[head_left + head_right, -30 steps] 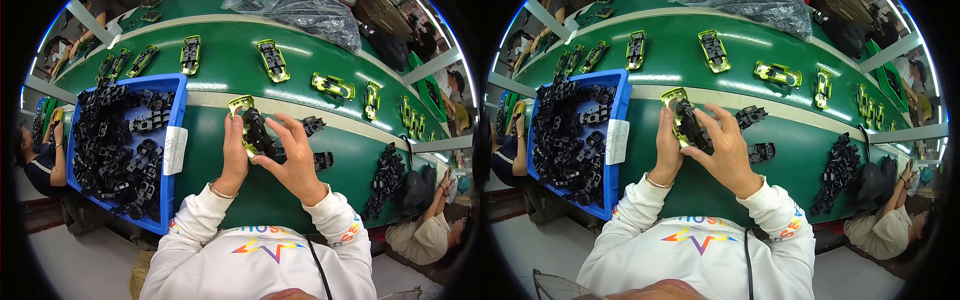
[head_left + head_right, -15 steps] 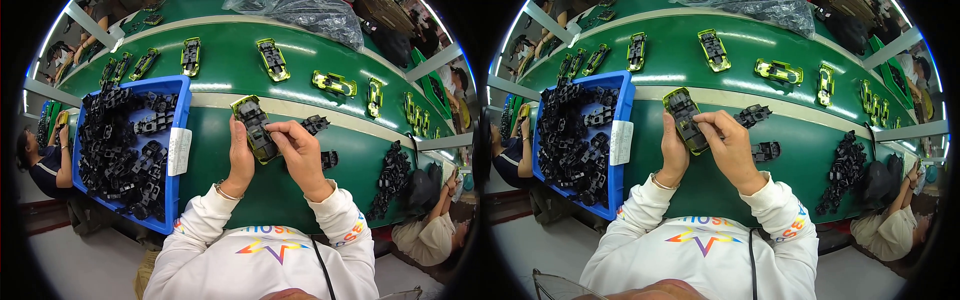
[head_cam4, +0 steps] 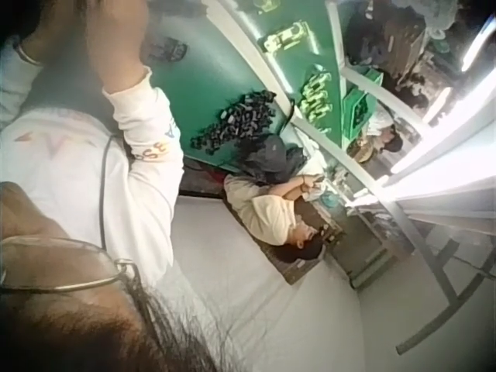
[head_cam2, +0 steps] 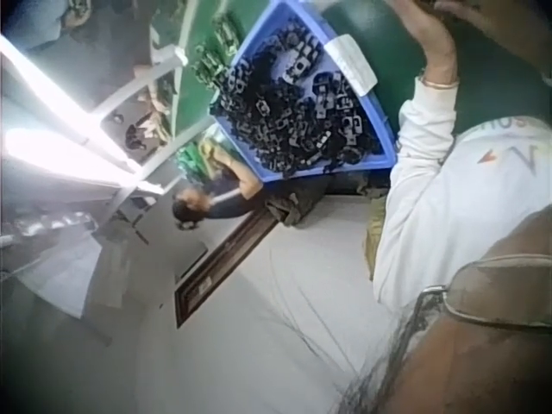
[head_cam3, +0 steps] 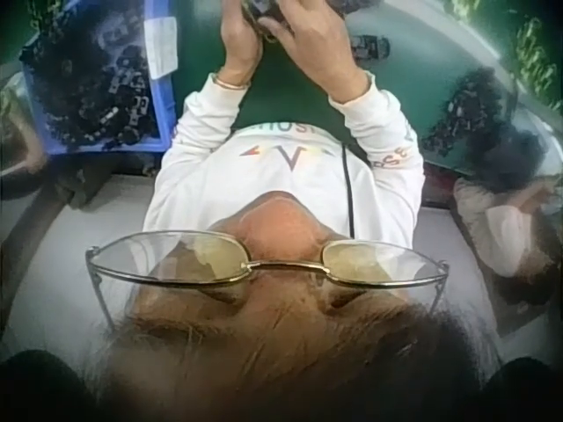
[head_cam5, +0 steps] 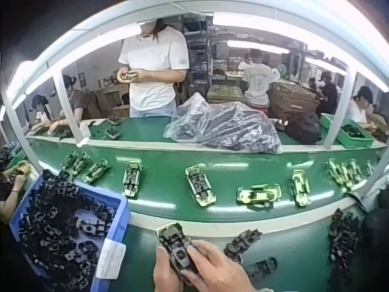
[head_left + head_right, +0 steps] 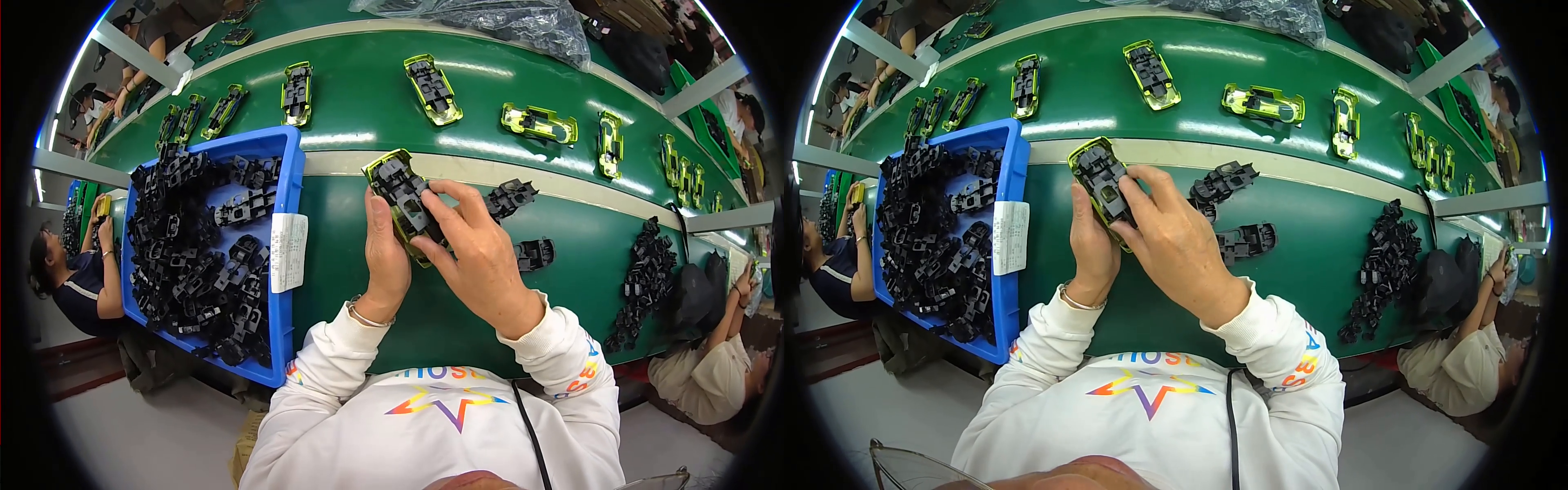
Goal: The person assembles toy cars by hand, fitting black interior components into car shells and placing the assembled cars onto the conveyor belt, then retrieves more components from a blue bin.
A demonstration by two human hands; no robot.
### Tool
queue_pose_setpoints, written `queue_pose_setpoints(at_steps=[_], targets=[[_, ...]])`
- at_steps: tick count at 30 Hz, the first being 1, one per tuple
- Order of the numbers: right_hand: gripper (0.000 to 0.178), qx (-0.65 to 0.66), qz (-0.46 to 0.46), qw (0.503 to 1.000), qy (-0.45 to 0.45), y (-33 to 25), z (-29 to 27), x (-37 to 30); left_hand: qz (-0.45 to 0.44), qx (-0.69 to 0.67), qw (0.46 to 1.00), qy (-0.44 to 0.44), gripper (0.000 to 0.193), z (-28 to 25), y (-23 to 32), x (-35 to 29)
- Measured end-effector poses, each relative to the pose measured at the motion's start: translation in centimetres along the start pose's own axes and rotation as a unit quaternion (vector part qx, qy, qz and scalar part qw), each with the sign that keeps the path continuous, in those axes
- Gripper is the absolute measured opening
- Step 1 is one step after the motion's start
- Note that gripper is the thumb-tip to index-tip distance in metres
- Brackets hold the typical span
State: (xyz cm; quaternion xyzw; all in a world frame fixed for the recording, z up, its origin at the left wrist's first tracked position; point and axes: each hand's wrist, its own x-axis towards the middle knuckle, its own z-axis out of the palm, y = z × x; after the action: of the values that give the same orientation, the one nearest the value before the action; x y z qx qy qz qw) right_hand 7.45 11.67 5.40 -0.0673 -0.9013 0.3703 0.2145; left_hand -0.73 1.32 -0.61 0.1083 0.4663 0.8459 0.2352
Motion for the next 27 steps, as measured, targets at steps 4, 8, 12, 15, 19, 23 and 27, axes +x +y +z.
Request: queue_pose_setpoints(at_steps=[4, 8, 12, 15, 19, 23, 27], targets=[[0.050, -0.013, -0.057, 0.997, 0.046, 0.12, 0.38, 0.12, 0.005, -0.005, 1.000, -0.001, 0.050, -0.38, -0.27, 0.04], [0.046, -0.013, -0.081, 0.995, 0.051, 0.11, 0.62, 0.12, 0.000, -0.034, 0.999, 0.009, 0.051, -0.50, -0.32, 0.08], [0.046, -0.054, -0.080, 0.995, 0.027, 0.29, 0.94, -0.24, -0.019, -0.035, 0.999, 0.016, 0.052, -0.21, -0.09, -0.18], [0.045, -0.086, -0.080, 0.993, 0.011, -0.25, 0.63, -0.24, -0.032, -0.047, 0.998, 0.016, 0.052, -0.26, -0.19, -0.21], [0.043, -0.101, -0.098, 0.990, -0.009, -0.31, 0.82, -0.35, -0.043, -0.044, 0.998, 0.018, 0.052, -0.19, -0.48, -0.21], [0.043, -0.187, -0.143, 0.972, -0.004, -0.09, 1.09, -0.51, -0.049, -0.064, 0.997, 0.005, 0.050, -0.52, -0.68, -0.10], [0.041, -0.208, -0.113, 0.971, -0.047, -0.43, 0.16, -0.40, -0.031, -0.032, 0.998, -0.035, 0.033, -0.63, -0.30, 0.13]])
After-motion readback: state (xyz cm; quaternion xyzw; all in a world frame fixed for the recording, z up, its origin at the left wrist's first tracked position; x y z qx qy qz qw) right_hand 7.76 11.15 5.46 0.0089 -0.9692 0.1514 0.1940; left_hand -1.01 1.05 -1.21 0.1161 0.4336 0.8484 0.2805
